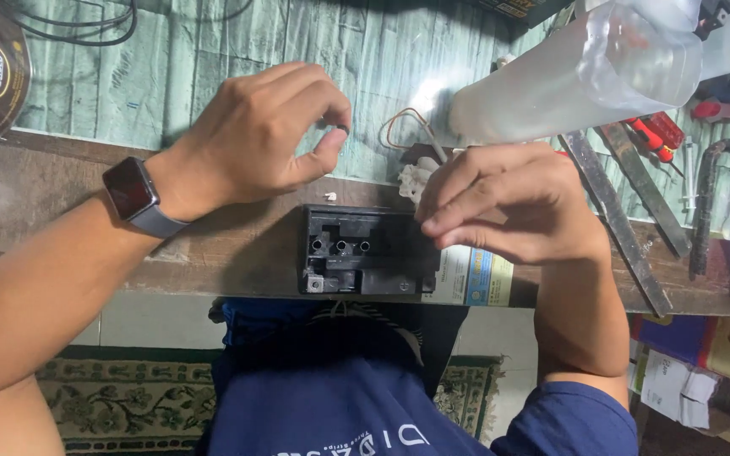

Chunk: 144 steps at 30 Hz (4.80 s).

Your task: Refilling a lead-acid battery with liquid using a syringe, wiping the surface, and replacing the cell caps.

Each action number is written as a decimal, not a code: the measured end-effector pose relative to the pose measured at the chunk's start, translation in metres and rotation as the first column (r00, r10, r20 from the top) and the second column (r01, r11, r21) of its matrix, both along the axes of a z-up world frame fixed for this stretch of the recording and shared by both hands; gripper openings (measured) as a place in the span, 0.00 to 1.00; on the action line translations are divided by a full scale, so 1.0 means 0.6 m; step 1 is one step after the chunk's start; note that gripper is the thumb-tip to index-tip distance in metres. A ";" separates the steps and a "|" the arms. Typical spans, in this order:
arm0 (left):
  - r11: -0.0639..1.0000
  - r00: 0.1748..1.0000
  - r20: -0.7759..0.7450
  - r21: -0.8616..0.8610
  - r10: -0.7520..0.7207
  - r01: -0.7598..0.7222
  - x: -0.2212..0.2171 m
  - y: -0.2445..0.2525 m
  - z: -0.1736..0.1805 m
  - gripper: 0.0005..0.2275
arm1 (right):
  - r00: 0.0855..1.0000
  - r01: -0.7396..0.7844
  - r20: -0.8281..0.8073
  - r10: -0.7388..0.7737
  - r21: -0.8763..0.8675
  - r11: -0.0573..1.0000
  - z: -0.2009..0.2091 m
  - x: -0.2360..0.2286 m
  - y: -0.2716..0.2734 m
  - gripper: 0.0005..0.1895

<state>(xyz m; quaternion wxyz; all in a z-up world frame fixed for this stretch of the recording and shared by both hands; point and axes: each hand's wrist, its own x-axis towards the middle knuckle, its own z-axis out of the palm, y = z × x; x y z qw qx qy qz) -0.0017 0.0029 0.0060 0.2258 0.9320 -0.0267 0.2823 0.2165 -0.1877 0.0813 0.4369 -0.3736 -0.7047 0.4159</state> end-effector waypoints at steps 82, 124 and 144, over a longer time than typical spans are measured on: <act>1.000 0.980 0.199 0.013 -0.003 0.000 -0.021 0.016 0.037 0.12 | 0.975 0.074 0.219 -0.020 -0.239 0.968 0.002 -0.021 0.011 0.14; 0.947 0.710 -0.675 -0.321 -0.203 -0.034 0.040 -0.088 0.166 0.08 | 0.674 0.174 0.720 -0.166 0.063 0.983 -0.021 -0.005 0.002 0.08; 0.989 0.919 -0.382 0.141 0.096 -0.045 -0.022 0.035 0.026 0.31 | 0.532 0.121 0.650 -0.542 0.576 0.809 -0.072 -0.022 0.050 0.07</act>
